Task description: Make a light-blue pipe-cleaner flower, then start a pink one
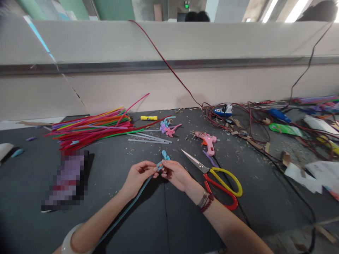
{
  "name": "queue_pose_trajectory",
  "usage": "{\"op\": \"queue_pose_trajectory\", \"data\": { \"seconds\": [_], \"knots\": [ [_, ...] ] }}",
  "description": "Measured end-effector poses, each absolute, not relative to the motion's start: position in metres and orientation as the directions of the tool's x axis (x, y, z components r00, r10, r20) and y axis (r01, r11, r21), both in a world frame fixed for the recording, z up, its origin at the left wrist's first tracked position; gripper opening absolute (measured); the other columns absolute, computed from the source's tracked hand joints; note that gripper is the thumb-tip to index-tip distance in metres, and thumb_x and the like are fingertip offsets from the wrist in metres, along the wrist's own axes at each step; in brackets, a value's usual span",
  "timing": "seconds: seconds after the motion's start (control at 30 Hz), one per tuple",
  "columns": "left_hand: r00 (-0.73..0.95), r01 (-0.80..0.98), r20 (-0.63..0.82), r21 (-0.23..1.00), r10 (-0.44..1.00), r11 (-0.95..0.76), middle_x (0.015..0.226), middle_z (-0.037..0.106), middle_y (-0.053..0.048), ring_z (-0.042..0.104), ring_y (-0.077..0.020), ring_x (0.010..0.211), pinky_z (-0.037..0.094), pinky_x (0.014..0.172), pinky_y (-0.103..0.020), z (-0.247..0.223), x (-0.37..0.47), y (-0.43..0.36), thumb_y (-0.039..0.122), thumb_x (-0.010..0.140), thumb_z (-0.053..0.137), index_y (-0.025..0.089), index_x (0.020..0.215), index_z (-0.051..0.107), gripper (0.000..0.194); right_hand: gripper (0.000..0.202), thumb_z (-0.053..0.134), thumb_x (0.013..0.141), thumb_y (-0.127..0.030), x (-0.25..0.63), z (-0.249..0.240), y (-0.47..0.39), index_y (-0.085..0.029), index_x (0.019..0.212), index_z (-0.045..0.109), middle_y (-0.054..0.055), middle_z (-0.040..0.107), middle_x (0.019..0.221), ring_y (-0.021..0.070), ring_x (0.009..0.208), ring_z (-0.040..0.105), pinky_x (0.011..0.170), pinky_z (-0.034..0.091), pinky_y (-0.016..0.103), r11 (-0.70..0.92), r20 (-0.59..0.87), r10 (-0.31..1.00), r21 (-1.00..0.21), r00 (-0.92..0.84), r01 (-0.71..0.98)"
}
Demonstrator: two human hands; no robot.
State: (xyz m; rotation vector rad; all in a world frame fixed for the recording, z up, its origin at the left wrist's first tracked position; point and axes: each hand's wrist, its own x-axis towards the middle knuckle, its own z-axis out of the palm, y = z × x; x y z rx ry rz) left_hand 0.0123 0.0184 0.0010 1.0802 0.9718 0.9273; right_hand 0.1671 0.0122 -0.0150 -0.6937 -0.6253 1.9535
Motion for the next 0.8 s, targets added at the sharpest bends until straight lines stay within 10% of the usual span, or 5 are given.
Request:
{"op": "queue_pose_trajectory", "data": {
  "seconds": [0.4, 0.6, 0.8],
  "knots": [
    [0.277, 0.22, 0.227, 0.931, 0.934, -0.291, 0.085, 0.067, -0.006, 0.059, -0.0188, 0.081, 0.041, 0.082, -0.027, 0.009, 0.01, 0.007, 0.023, 0.069, 0.061, 0.022, 0.077, 0.071, 0.013, 0.017, 0.061, 0.073, -0.028, 0.166, -0.014, 0.011, -0.012, 0.07, 0.065, 0.0, 0.056, 0.062, 0.0058, 0.054, 0.045, 0.055, 0.035, 0.021, -0.328, -0.189, 0.933, -0.798, -0.306, -0.506],
    [0.393, 0.02, -0.126, 0.991, 0.911, 0.129, 0.072, 0.067, -0.006, 0.06, -0.0168, 0.068, 0.046, 0.068, -0.026, 0.008, 0.01, 0.017, 0.029, 0.071, 0.06, 0.014, 0.073, 0.068, 0.018, 0.015, 0.06, 0.073, -0.027, 0.165, -0.011, 0.011, -0.013, 0.068, 0.062, 0.0, 0.053, 0.06, 0.0074, 0.054, 0.045, 0.052, 0.034, 0.021, -0.308, -0.172, 0.939, -0.807, -0.299, -0.504],
    [0.577, -0.252, -0.367, 0.769, 0.729, 0.587, 0.074, 0.067, -0.008, 0.061, -0.0124, 0.067, 0.047, 0.066, -0.022, 0.001, 0.009, 0.019, 0.027, 0.07, 0.063, 0.01, 0.078, 0.065, 0.019, 0.016, 0.06, 0.072, -0.028, 0.166, -0.011, 0.01, -0.013, 0.067, 0.06, -0.001, 0.051, 0.058, 0.0088, 0.054, 0.044, 0.052, 0.034, 0.022, -0.336, -0.175, 0.925, -0.788, -0.337, -0.515]
  ]
}}
